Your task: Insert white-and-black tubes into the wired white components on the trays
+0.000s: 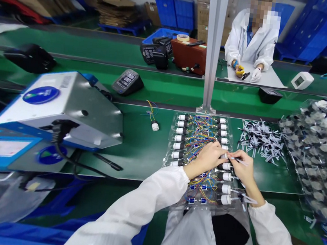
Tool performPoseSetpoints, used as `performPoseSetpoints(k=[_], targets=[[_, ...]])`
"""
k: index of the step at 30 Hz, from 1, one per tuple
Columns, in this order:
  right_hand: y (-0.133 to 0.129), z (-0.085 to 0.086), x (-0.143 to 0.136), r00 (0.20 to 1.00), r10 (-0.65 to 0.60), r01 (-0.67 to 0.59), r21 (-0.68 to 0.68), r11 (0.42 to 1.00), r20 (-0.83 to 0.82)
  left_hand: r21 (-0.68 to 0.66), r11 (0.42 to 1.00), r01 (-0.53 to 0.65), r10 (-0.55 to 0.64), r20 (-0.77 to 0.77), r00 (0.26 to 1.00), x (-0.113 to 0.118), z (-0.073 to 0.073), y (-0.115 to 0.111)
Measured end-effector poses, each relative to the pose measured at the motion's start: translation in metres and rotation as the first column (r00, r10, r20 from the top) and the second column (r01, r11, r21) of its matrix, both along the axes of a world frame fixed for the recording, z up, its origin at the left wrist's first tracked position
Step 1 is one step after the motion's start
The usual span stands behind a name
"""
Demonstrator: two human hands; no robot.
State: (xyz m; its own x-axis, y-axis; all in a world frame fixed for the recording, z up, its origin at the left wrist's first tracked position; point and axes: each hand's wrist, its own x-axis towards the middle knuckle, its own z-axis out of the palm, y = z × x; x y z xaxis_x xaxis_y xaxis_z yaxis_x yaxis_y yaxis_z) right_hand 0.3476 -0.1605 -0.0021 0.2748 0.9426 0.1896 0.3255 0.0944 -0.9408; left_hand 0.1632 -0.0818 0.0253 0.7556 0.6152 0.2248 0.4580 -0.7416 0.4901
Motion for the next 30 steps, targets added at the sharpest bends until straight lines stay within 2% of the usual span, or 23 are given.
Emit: performPoseSetpoints(k=[7,12,16,24,30], targets=[[-0.003,0.007,-0.003,0.993,0.018,-0.01,0.067,0.998,-0.115,-0.005,1.0,0.019,-0.019,0.035,0.999,0.0,0.003,-0.001],[-0.008,0.001,0.0,0.99,-0.049,0.048,-0.009,0.999,-0.133,-0.03,0.999,0.013,-0.013,0.015,1.0,-0.001,0.005,-0.001],[-0.007,-0.005,0.003,0.99,-0.021,0.012,-0.06,0.998,-0.141,-0.02,1.0,0.016,-0.015,0.025,1.0,0.0,0.003,0.0],[-0.002,-0.003,0.005,0.993,0.01,-0.022,-0.101,0.995,-0.118,-0.021,0.999,0.035,-0.034,0.02,0.999,0.0,-0.002,0.0],[-0.002,-0.002,0.004,0.998,0.047,-0.05,-0.078,0.996,-0.037,-0.043,0.996,0.079,-0.077,0.052,0.996,0.001,-0.005,0.001]])
